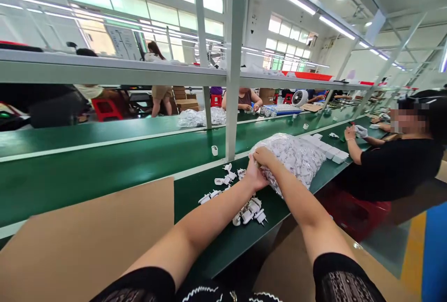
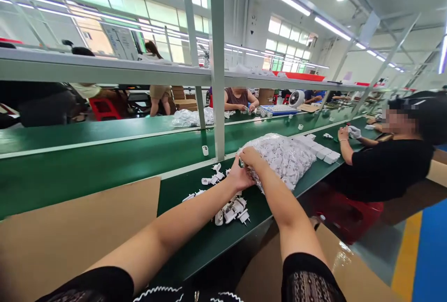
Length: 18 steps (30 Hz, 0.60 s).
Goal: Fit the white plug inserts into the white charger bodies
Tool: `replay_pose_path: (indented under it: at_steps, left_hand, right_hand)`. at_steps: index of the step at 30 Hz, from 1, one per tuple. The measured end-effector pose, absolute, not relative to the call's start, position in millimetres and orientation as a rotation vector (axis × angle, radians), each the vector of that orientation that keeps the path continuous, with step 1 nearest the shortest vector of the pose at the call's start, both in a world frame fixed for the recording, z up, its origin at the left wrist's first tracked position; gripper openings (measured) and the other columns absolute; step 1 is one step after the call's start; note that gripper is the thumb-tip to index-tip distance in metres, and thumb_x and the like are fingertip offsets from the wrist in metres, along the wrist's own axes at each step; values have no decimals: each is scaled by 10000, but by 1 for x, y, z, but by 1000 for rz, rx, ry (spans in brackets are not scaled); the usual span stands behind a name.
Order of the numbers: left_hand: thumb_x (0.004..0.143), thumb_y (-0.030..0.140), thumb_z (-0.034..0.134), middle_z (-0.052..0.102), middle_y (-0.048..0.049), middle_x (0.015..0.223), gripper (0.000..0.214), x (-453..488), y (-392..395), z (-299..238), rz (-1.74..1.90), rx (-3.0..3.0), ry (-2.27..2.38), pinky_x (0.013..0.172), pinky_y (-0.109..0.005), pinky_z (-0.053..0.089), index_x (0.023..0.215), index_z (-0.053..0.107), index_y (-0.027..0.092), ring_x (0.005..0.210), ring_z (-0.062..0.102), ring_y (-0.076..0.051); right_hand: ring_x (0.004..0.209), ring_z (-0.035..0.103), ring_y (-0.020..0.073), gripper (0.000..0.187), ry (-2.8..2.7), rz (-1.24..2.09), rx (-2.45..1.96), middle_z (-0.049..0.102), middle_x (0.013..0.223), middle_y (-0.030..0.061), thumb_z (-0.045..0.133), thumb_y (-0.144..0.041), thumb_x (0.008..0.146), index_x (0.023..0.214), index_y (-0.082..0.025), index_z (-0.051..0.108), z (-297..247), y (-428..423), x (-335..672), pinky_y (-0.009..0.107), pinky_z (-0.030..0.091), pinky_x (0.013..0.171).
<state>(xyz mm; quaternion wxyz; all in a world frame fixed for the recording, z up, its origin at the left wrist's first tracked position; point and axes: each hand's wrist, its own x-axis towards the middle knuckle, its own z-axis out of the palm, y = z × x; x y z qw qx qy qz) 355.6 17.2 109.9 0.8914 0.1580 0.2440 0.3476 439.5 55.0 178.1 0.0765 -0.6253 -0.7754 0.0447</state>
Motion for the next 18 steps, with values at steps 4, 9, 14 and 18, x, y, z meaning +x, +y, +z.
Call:
replay_pose_path:
  at_steps: [4,9,14,18]
  left_hand:
    - [865,901,311,676,-170,1294,911,380,27,109,759,295,376,1005,-473,536,1263,647,154,1153,663,-325]
    - [931,841,190,670,-205,1336,937,404,34,113,744,290,450,1077,-440,514,1249,665,99,1229,645,-315]
    - [952,746,382,604,-172,1465,735,392,18,114,741,483,582,1275,-430,289,1278,664,151,1491,434,-279]
    - [773,611,762,604,-129,1478,564,313,10,111,730,871,576,1295,-438,234,1167,741,208,1544,351,-294]
  right_hand:
    - [1102,658,305,409,-2222,-33,-2040,714,1214,217,443,-203,980,1312,-81,648,169,13,462,379,468,953]
    - [1534,186,521,609,-2000,-674,-2121,454,1601,171,512,-315,965,1567,-236,458,109,-53,521,755,260,1130]
    - [1602,88,402,640,-2022,-867,-2090,449,1633,99,528,-308,970,1598,-263,412,56,-59,576,706,127,1236]
    - [1606,125,363,622,-1994,-871,-2055,444,1637,95,537,-299,965,1578,-264,437,49,-53,605,669,117,1251]
